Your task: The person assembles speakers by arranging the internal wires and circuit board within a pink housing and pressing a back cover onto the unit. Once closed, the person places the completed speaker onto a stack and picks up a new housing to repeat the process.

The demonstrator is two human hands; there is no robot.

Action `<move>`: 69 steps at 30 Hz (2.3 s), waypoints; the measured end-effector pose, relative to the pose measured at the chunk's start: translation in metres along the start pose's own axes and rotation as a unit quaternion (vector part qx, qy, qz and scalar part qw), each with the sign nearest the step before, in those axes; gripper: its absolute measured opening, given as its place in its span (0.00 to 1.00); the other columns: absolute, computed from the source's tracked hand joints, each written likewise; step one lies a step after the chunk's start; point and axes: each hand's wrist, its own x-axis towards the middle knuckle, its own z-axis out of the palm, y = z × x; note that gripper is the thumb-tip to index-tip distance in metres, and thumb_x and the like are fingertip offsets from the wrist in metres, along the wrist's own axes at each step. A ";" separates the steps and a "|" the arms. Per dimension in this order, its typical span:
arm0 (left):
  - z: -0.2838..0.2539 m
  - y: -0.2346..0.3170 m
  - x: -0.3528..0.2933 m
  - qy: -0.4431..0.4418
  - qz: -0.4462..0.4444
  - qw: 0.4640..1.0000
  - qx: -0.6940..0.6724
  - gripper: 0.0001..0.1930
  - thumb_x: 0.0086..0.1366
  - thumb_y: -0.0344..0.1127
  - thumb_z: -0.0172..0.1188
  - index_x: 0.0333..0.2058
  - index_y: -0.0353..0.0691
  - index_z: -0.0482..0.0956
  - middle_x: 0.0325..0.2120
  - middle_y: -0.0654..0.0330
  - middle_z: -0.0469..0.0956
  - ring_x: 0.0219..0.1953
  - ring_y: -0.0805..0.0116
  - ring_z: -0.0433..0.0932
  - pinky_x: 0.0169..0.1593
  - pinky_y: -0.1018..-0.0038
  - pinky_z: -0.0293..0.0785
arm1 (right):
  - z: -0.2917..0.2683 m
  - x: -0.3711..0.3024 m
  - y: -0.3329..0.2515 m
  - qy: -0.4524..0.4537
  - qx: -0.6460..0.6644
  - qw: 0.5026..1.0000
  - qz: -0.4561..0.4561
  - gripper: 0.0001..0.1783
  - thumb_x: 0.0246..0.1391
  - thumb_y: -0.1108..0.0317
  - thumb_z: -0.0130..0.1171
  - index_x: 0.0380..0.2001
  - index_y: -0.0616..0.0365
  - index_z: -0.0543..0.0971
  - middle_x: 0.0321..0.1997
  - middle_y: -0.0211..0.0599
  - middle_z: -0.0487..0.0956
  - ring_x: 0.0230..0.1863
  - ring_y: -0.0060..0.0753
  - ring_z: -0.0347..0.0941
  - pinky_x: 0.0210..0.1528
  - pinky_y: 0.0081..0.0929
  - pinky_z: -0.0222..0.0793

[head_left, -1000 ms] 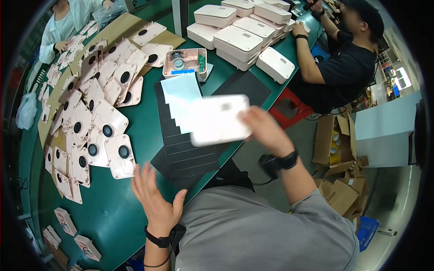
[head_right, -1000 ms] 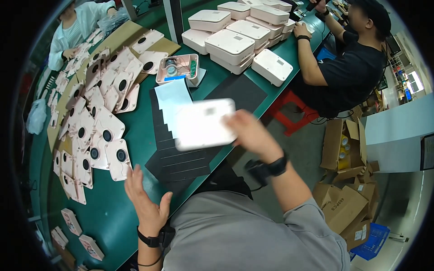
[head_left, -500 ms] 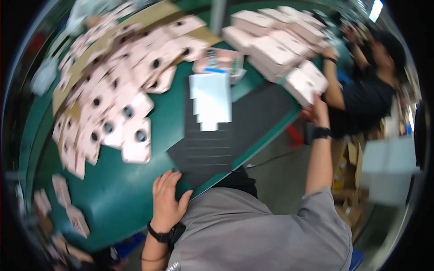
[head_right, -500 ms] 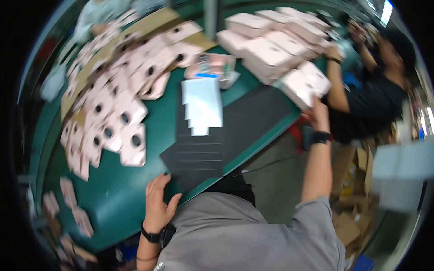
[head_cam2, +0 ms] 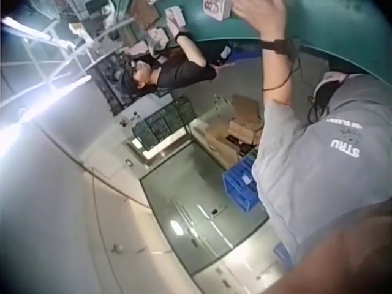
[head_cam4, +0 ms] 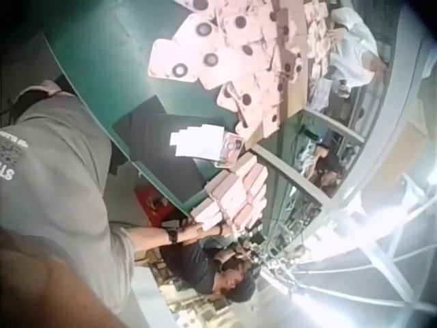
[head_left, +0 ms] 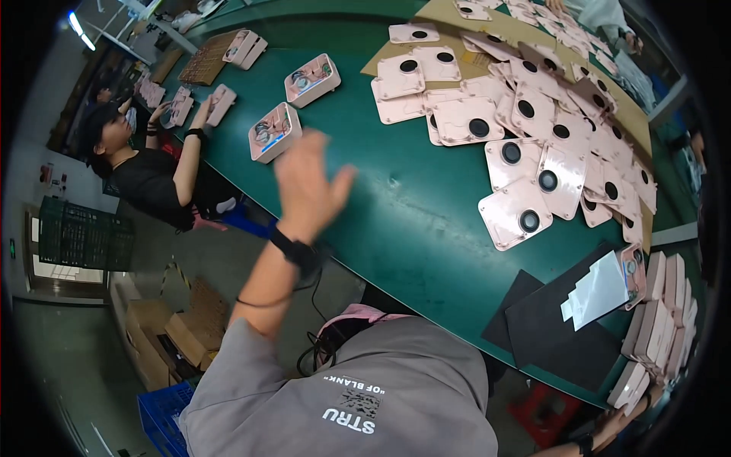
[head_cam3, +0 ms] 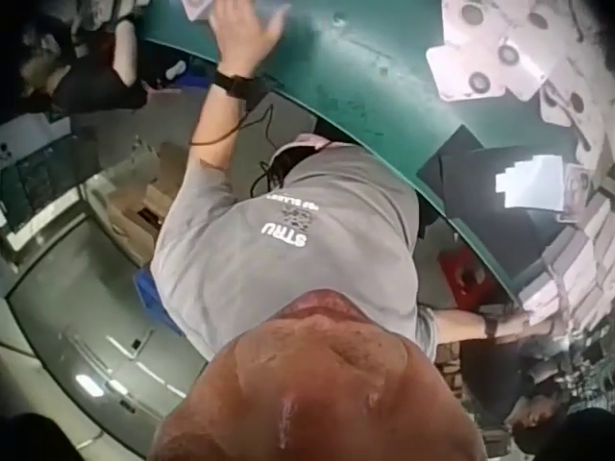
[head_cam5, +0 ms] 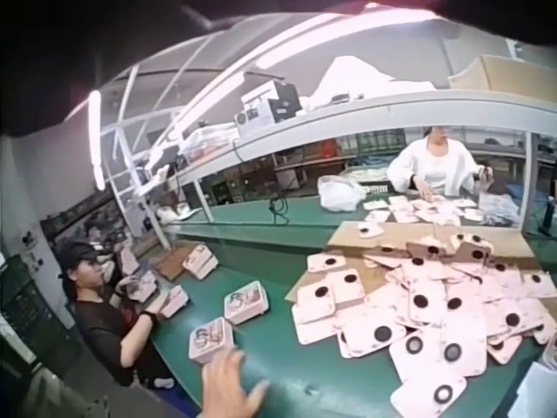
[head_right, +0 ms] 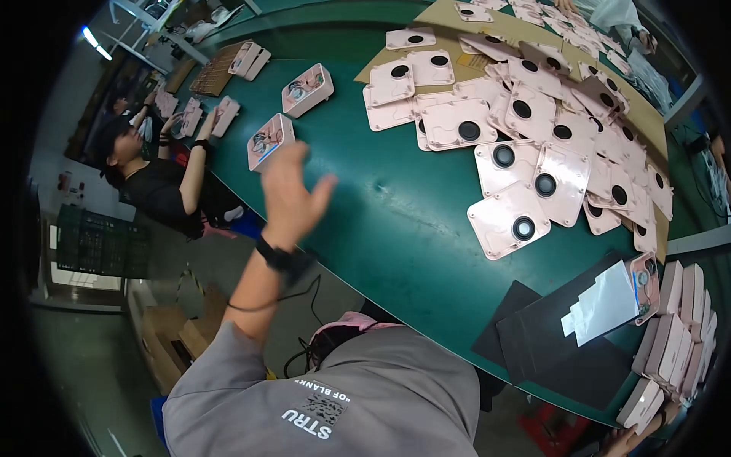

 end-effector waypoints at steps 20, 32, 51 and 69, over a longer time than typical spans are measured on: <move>-0.002 0.008 -0.012 -0.208 -0.218 0.952 0.045 0.48 0.62 0.64 0.69 0.67 0.30 0.68 0.70 0.37 0.66 0.55 0.40 0.79 0.56 0.49 0.76 | 0.452 -0.336 -0.283 -0.341 -0.201 0.869 -0.298 0.12 0.65 0.74 0.60 0.50 0.67 0.80 0.44 0.35 0.81 0.42 0.27 0.78 0.48 0.24 0.73; 0.118 -0.202 0.082 -0.005 -0.159 0.970 0.182 0.29 0.66 0.59 0.66 0.54 0.40 0.83 0.66 0.40 0.70 0.65 0.35 0.69 0.64 0.41 0.69 | 0.534 -0.384 -0.274 -0.376 -0.227 0.781 -0.444 0.22 0.56 0.69 0.72 0.52 0.65 0.80 0.49 0.48 0.80 0.48 0.52 0.80 0.50 0.41 0.78; 0.057 0.028 -0.031 -0.033 -0.021 0.999 -0.022 0.08 0.66 0.35 0.69 0.38 0.36 0.84 0.61 0.36 0.71 0.65 0.33 0.65 0.67 0.43 0.62 | 0.542 -0.350 -0.255 -0.172 -0.409 0.743 -0.501 0.39 0.44 0.61 0.80 0.58 0.65 0.76 0.62 0.53 0.75 0.65 0.58 0.69 0.64 0.50 0.68; -0.006 0.163 -0.064 -0.263 -0.063 0.947 -0.172 0.58 0.44 0.49 0.86 0.67 0.30 0.60 0.54 0.41 0.73 0.55 0.40 0.73 0.61 0.50 0.68 | 0.398 -0.330 -0.251 0.014 -0.302 0.784 -0.543 0.09 0.61 0.75 0.69 0.44 0.64 0.84 0.44 0.43 0.86 0.43 0.46 0.83 0.42 0.36 0.79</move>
